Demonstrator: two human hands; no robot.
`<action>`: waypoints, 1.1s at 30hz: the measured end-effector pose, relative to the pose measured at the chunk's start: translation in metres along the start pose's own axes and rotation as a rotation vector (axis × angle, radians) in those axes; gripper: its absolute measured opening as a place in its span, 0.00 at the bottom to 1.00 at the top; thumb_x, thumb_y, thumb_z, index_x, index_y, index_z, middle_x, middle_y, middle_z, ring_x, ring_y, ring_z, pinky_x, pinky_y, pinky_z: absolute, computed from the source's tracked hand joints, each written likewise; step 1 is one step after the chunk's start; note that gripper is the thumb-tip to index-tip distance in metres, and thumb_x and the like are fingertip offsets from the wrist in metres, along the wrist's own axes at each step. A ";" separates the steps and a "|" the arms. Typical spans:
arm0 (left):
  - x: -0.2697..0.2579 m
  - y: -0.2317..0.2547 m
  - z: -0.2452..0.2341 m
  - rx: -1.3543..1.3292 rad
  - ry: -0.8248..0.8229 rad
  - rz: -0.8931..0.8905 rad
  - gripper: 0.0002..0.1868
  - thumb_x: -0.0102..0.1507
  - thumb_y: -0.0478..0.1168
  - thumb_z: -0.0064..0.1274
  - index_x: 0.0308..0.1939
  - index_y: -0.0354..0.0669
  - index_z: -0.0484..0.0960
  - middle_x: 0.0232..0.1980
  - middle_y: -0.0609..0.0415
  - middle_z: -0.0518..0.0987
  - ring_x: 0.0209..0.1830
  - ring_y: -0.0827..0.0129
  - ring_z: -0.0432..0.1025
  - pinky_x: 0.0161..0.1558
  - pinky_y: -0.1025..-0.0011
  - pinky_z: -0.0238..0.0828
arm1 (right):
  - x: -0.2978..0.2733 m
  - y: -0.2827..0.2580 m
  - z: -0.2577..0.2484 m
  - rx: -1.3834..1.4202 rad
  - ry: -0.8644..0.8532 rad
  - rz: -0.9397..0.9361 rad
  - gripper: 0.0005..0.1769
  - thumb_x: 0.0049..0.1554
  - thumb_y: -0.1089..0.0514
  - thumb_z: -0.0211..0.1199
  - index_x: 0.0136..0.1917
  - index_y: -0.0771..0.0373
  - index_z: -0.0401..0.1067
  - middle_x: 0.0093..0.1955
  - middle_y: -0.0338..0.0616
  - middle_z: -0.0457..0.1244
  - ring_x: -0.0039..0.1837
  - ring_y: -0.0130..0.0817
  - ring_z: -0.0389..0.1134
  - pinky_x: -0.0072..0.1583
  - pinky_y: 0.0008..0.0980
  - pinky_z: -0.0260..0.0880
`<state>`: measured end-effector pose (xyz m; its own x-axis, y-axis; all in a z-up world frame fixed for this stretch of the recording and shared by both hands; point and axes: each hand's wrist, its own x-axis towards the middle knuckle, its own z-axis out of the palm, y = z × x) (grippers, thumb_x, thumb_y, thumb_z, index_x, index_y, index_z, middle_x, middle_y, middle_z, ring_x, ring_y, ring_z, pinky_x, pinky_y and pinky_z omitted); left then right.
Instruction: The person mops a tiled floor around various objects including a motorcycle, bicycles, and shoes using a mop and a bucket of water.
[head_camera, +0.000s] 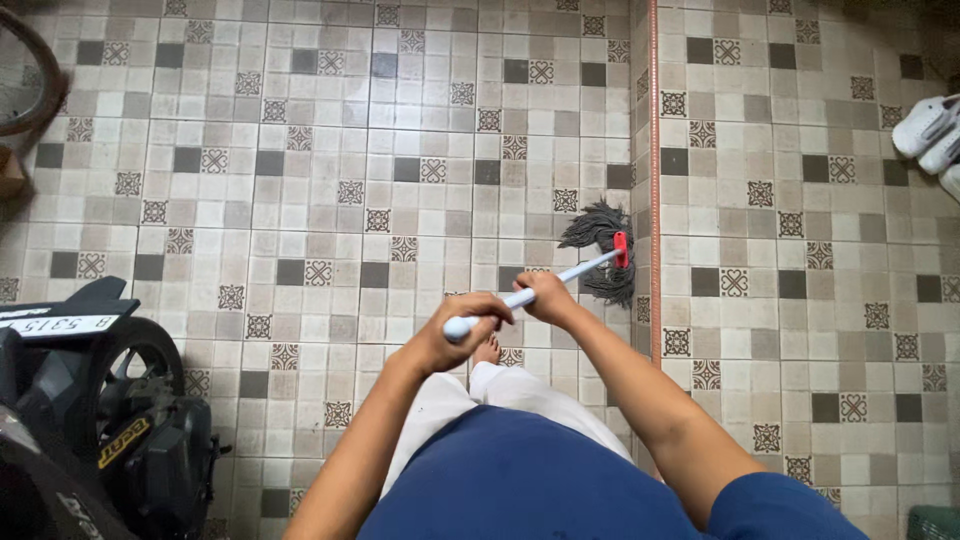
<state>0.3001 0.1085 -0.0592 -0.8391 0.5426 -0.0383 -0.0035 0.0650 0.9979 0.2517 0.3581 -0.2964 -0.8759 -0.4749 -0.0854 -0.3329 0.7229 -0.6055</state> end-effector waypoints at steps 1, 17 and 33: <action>-0.006 0.004 -0.006 0.025 0.018 0.011 0.10 0.62 0.31 0.46 0.43 0.37 0.82 0.40 0.50 0.82 0.39 0.68 0.76 0.44 0.69 0.74 | 0.002 -0.008 0.004 0.026 0.027 -0.029 0.07 0.57 0.54 0.63 0.39 0.58 0.74 0.38 0.52 0.68 0.43 0.57 0.70 0.46 0.50 0.69; -0.049 0.131 -0.069 0.583 0.216 0.180 0.03 0.53 0.32 0.52 0.27 0.36 0.80 0.28 0.44 0.80 0.28 0.52 0.76 0.32 0.61 0.72 | 0.111 -0.224 0.063 0.783 -0.218 -0.352 0.18 0.36 0.54 0.72 0.40 0.62 0.72 0.37 0.46 0.67 0.42 0.38 0.70 0.43 0.36 0.69; -0.032 0.138 -0.060 0.261 -0.102 0.289 0.05 0.55 0.36 0.51 0.28 0.38 0.79 0.30 0.51 0.82 0.32 0.61 0.79 0.39 0.67 0.76 | 0.038 -0.202 -0.044 0.706 -0.246 -0.147 0.13 0.48 0.59 0.64 0.48 0.59 0.76 0.46 0.41 0.71 0.49 0.27 0.72 0.50 0.30 0.72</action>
<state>0.2940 0.0500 0.0833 -0.7273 0.6489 0.2237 0.3736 0.1009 0.9221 0.2700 0.2161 -0.1426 -0.7091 -0.6995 -0.0892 -0.0650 0.1908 -0.9795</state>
